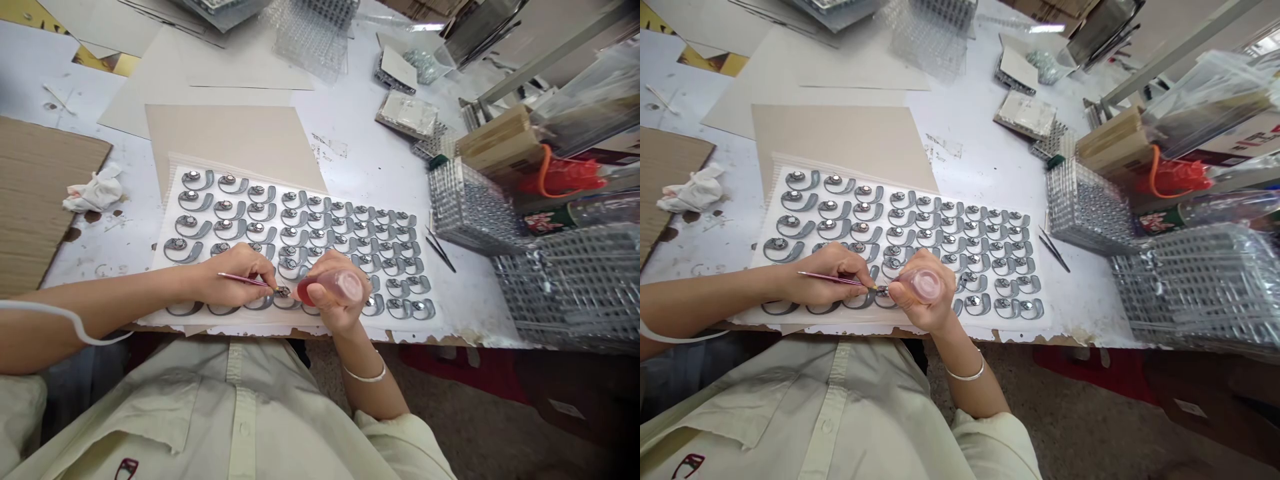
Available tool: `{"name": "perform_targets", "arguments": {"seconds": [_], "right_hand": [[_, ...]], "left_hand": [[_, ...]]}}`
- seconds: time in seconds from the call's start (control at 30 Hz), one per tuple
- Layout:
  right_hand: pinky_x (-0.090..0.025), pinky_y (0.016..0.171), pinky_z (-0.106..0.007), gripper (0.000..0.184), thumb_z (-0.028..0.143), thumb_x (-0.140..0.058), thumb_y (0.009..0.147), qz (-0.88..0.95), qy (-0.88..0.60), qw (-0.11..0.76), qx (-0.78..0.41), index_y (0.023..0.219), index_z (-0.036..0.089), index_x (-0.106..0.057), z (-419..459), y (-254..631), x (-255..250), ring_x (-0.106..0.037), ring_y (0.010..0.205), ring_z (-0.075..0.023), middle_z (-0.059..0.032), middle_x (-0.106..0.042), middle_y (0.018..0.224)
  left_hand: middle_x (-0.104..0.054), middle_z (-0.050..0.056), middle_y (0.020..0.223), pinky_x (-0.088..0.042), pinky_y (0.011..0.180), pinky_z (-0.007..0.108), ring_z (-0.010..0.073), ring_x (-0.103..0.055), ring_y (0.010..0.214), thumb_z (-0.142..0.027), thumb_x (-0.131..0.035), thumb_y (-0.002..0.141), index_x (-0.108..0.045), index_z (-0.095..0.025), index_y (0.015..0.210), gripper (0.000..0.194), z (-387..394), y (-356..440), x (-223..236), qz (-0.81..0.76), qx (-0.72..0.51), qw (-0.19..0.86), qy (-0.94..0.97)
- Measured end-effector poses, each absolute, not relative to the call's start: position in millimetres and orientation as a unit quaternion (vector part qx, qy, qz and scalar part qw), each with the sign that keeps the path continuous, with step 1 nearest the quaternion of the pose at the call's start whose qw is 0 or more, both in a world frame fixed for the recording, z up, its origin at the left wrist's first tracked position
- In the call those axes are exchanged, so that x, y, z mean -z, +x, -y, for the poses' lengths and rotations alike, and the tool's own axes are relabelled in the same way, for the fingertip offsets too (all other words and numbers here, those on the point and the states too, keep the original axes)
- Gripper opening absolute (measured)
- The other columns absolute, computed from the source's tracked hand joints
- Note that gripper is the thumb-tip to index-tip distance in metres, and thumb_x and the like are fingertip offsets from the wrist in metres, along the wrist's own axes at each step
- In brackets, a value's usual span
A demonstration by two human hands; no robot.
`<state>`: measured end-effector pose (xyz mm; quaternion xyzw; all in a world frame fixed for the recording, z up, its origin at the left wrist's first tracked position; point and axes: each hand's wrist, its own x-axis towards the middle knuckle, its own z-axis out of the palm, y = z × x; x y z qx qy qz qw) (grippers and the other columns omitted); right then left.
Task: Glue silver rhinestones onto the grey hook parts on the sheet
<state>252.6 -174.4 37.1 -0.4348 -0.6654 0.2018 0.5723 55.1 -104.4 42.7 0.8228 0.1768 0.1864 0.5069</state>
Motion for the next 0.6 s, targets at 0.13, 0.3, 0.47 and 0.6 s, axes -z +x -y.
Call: {"name": "perform_targets", "arguments": {"seconds": [0.13,0.3,0.47,0.6], "right_hand": [[-0.045,0.047,-0.031,0.011,0.029,-0.067,0.078,0.666,-0.43,0.574,-0.202,0.073,0.02,-0.062,174.4,252.1,-37.2,-0.053,0.053,-0.0148,-0.0008,-0.06,0.06],[-0.045,0.048,-0.032,0.009,0.028,-0.067,0.077,0.667,-0.424,0.578,-0.203,0.076,0.02,-0.064,174.5,251.9,-35.7,-0.053,0.053,-0.0153,-0.0009,-0.06,0.061],[-0.045,0.049,-0.033,0.009,0.028,-0.067,0.078,0.666,-0.426,0.579,-0.201,0.075,0.02,-0.063,174.2,251.6,-36.1,-0.054,0.054,-0.0157,-0.0009,-0.061,0.062],[-0.045,0.049,-0.033,0.008,0.026,-0.067,0.078,0.668,-0.419,0.581,-0.203,0.075,0.02,-0.063,174.4,251.5,-37.5,-0.054,0.054,-0.0158,-0.0009,-0.061,0.062]], "left_hand": [[-0.067,0.0,0.066,-0.041,0.053,0.015,0.0078,-0.058,0.056,-0.014,-0.058,0.079,-0.067,-0.013,0.075,0.011,104.7,54.8,-41.9,-0.176,-0.189,0.505,0.824],[-0.067,0.0,0.066,-0.042,0.053,0.016,0.0081,-0.058,0.056,-0.014,-0.057,0.079,-0.067,-0.014,0.075,0.011,104.4,54.5,-40.9,-0.172,-0.192,0.506,0.823],[-0.068,-0.001,0.067,-0.043,0.054,0.016,0.0083,-0.06,0.058,-0.013,-0.058,0.079,-0.067,-0.015,0.075,0.01,104.5,54.8,-41.6,-0.172,-0.191,0.5,0.827],[-0.068,0.0,0.067,-0.043,0.054,0.016,0.0087,-0.06,0.058,-0.012,-0.058,0.079,-0.066,-0.014,0.075,0.01,104.9,54.8,-42.6,-0.176,-0.19,0.503,0.825]]}}
